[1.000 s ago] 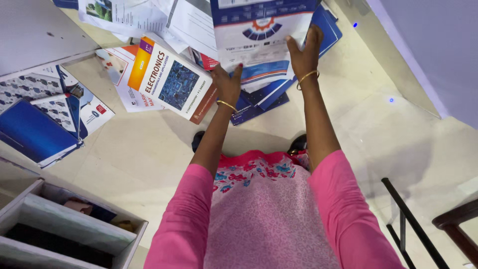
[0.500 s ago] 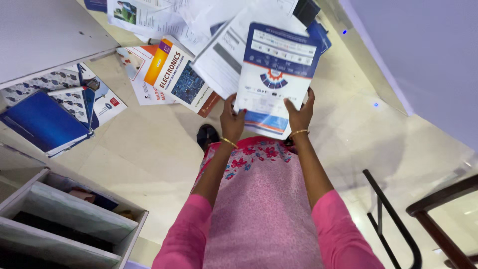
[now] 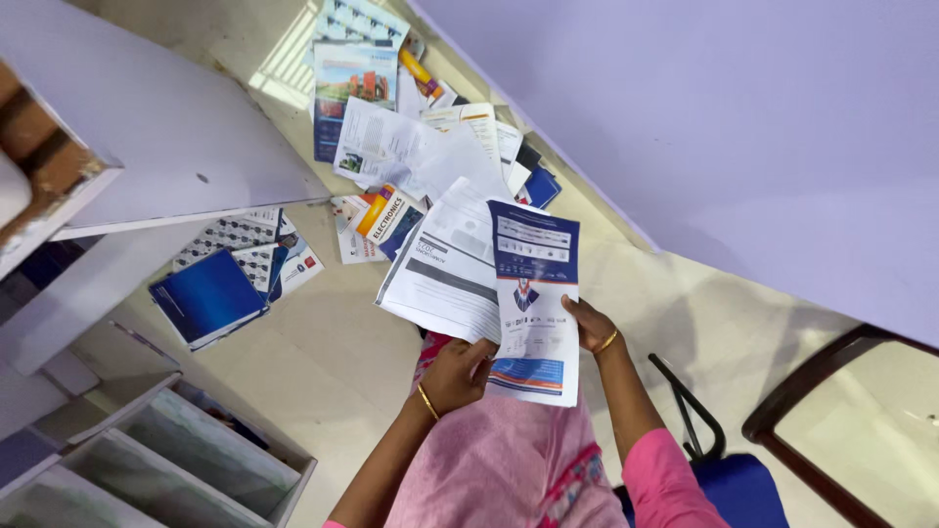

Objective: The person picks up various brochures and documents from the floor and places them onto a small table, handling them individually and aligning them into a stack.

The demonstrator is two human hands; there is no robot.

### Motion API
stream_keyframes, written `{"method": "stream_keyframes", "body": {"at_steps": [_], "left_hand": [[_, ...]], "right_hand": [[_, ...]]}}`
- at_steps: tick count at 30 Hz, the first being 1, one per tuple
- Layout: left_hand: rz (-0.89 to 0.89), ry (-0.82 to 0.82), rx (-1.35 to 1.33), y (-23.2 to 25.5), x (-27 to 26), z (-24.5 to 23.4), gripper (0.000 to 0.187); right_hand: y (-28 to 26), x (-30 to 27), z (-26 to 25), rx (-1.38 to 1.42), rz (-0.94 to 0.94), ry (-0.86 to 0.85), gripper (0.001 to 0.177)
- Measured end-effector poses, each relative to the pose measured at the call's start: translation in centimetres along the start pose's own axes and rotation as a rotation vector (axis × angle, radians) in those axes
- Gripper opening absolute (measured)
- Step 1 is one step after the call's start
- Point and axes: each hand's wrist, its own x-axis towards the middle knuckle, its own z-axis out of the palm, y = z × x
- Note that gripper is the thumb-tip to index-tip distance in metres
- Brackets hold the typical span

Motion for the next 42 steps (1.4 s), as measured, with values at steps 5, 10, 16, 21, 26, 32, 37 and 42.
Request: {"method": "stream_keyframes", "body": {"at_steps": [5,10,16,21,26,32,37,42], "left_hand": [[0.447,0.132,-0.107,12.4,-3.2,-4.1,0.029],[0.106,-0.004,-0.713,13.9,-4.7,-2.9,0.039],[0.081,0.575,-0.540,19.0,-4.1,-7.3,0.049],[0.317,0.133,-0.645,26.1,-1.6,-7.5,0.076],[0.243,0.255,-0.702,24.5,1.4,-4.0,0.040],[0.464,0.485,-0.050,20.7,1.0,-5.6,0.069],[0.552,0.444,0.149,20.2,0.2,-6.8,0.057],[0.037,0.192,-1.034,21.7,-0.1,-6.3,0.044]], "right_hand": [[-6.1,-8.8,11.5,-0.305,-0.273,0.026,0.057],[-13.9,-18.6,20.1,-0.354,-0.581,0.045,0.050],[-16.1,-31.9,26.5,-0.680,-1.153,0.146,0.028],[-12.8,-35.2,32.0,-1.133,-1.398,0.454,0.011],[-5.3,-35.0,36.9,-1.714,-1.352,0.546,0.071],[-3.0,-35.3,37.1,-1.591,-1.387,0.521,0.086],[-3.6,-35.9,36.5,-1.431,-1.538,0.624,0.069],[-9.1,-36.4,32.6,-1.154,-1.625,0.856,0.069]]}}
